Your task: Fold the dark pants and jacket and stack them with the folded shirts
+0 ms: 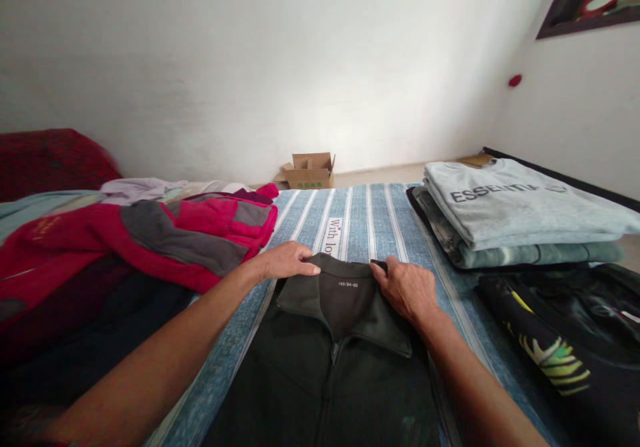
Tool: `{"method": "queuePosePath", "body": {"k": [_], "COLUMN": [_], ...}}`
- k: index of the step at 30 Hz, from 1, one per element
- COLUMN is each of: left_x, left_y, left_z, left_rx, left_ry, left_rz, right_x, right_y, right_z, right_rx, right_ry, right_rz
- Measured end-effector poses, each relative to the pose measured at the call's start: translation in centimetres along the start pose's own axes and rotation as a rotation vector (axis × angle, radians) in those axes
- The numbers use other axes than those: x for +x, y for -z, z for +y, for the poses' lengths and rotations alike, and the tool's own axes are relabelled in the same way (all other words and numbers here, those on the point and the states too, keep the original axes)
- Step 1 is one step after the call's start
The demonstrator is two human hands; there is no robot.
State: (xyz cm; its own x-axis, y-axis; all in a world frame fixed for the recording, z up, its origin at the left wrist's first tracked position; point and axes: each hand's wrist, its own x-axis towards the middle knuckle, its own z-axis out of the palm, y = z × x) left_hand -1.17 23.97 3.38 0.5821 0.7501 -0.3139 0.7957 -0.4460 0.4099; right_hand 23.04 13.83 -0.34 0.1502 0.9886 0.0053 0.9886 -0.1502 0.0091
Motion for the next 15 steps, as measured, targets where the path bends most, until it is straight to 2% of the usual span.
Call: {"method": "queuePosePath", "body": {"k": [7, 15], "left_x": [0.1, -0.2], "left_y": [-0.4, -1.4], "left_z": [-0.2, 0.4], "left_rx": [0.015, 0.022], "left_ry": [0.013, 0.116], "left_rz": [0.027, 0.149], "right_x": [0.1, 0.6], "right_y": [0.1, -0.3], "right_z": [-0.1, -0.2], "right_rx": [0.031, 0.046], "right_ry": [-0.014, -0.043], "right_rz": [-0.028, -0.042]}}
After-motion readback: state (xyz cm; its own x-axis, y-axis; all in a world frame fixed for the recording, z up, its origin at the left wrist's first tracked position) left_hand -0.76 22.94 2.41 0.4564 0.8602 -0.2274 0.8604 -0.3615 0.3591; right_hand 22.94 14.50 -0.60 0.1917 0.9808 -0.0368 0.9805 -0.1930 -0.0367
